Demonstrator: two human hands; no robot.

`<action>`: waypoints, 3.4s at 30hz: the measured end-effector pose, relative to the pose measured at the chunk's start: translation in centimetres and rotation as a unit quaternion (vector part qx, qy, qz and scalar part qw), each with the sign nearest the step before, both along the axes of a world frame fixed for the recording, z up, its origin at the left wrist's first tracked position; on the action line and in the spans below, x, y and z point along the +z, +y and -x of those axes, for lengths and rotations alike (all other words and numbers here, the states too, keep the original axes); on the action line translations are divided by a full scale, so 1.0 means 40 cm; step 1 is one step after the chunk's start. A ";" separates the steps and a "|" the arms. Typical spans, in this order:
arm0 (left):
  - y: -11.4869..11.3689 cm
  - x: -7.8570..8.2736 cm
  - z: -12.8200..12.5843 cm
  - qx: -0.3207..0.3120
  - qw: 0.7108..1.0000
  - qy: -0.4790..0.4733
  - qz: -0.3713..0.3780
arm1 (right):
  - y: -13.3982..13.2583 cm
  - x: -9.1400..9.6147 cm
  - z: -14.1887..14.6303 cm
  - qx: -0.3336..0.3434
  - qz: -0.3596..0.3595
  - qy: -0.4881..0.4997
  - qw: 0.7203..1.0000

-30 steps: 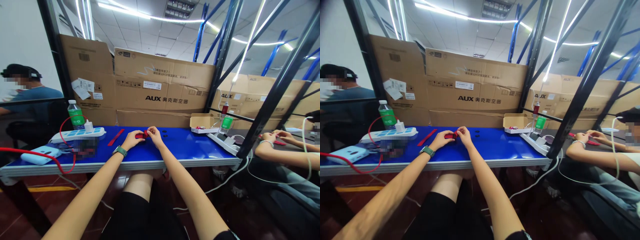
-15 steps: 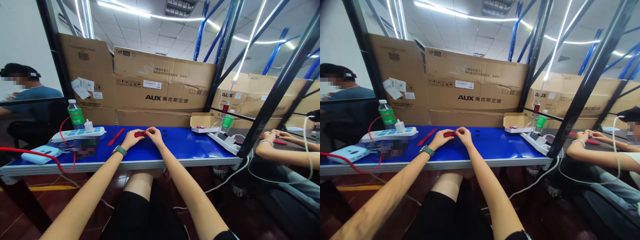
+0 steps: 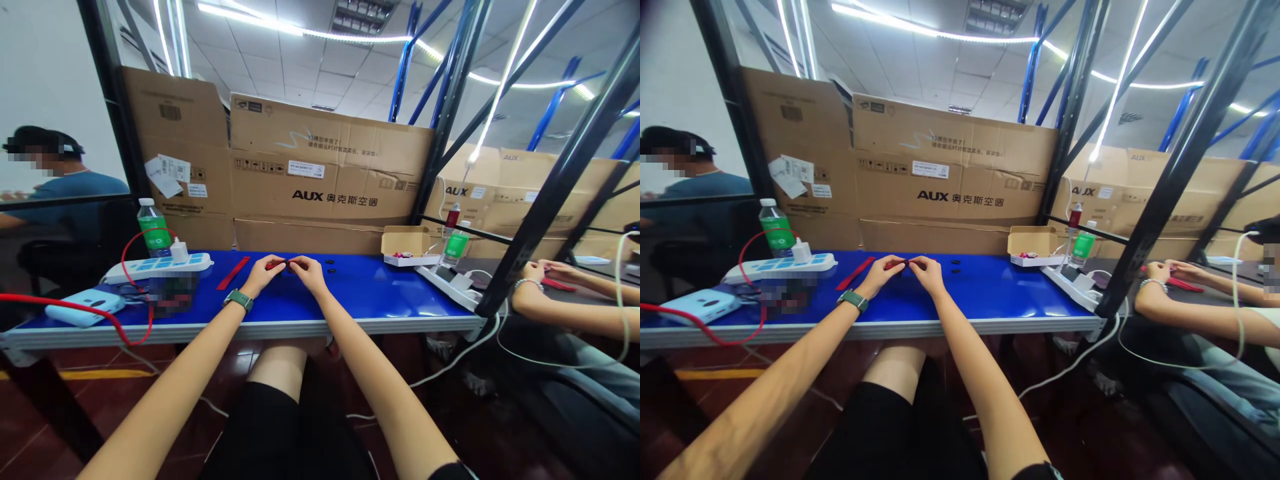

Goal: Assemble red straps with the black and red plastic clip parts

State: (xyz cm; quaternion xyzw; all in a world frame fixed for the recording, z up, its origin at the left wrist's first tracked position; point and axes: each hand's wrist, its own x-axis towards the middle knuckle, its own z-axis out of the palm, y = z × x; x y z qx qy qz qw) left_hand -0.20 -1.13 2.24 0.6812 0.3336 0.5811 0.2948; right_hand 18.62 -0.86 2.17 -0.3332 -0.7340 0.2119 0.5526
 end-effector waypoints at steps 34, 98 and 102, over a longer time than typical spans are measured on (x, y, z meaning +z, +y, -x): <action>0.011 -0.012 0.001 -0.001 0.997 0.059 -0.045 | -0.051 0.032 0.016 -0.151 -0.092 -0.226 0.958; -0.006 0.003 0.007 -0.041 0.996 0.046 0.061 | -0.028 0.027 -0.012 -0.107 -0.060 -0.142 0.982; -0.014 0.005 0.001 -0.021 0.997 0.073 0.002 | -0.032 0.030 -0.014 -0.082 -0.058 -0.115 0.988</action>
